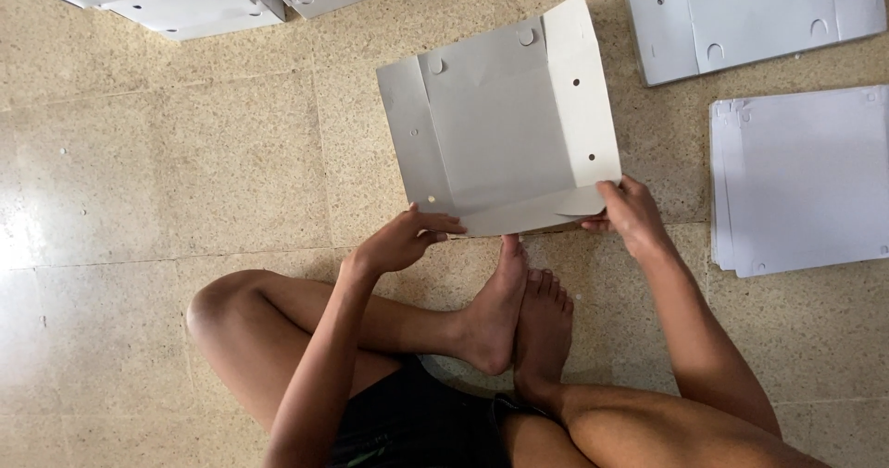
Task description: The person assembles cardboard boxes by hand while sitting on the floor, folding the sides and base of the pre-cut cardboard panels and stacking the completed boxes to the side.
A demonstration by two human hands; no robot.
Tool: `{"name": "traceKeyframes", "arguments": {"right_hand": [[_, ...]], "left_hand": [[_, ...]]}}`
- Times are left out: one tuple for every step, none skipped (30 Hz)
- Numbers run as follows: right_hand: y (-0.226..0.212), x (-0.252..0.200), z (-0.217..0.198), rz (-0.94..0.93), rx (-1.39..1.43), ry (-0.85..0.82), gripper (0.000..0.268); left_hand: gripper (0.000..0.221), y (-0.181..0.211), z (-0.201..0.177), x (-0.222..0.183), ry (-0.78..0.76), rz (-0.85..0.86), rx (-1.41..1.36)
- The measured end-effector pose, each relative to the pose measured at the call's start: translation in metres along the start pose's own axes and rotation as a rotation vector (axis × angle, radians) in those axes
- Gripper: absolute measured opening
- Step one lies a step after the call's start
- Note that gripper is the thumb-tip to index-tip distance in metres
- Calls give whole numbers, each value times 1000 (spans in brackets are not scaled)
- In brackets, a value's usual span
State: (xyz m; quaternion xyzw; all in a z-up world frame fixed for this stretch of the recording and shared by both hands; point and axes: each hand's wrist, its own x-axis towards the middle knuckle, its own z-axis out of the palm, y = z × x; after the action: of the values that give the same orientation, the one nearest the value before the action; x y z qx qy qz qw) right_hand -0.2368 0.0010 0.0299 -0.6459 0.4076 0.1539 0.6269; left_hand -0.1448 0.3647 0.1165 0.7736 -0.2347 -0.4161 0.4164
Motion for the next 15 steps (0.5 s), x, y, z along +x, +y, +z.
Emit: {"name": "traceKeyframes", "arguments": {"right_hand": [[-1,3,-4,-1,1,-1,56],[-3,6,-8,-34,-80,19,55],[-4,10,-12,-68,-161,38,54],[-9,10,-16,-69,-158,37,54],[-14,11,-19,-65,-214,59,54],[-18,11,-24,-61,-269,84,55],[-34,0,-20,-61,-267,84,55],[-50,-11,-17,-86,-405,66,54],[-66,-22,-14,-111,-542,46,54],[-63,-12,-21,-114,-542,46,54],[-59,-2,-27,-138,-573,40,50],[-55,7,-34,-160,-605,34,46],[-55,3,-30,-161,-606,32,46],[-55,-1,-26,-145,-522,47,45],[-55,-5,-22,-129,-438,61,44]], "left_hand": [[31,10,2,-1,0,0,1],[33,19,4,-2,-75,-47,118],[36,29,6,-3,-150,-93,234],[36,39,5,-6,-150,-95,236],[37,48,6,-9,-129,-80,194],[37,57,6,-11,-110,-64,151],[37,42,11,-10,-111,-64,154],[38,28,17,-9,1,0,71],[39,13,22,-8,112,64,-12],[39,-7,27,-5,114,65,-11],[36,-28,32,-2,170,32,-120],[34,-50,37,0,225,-1,-230],[34,-54,42,3,227,-1,-230],[31,-58,47,7,286,-57,-166],[30,-62,51,10,345,-112,-102]]}}
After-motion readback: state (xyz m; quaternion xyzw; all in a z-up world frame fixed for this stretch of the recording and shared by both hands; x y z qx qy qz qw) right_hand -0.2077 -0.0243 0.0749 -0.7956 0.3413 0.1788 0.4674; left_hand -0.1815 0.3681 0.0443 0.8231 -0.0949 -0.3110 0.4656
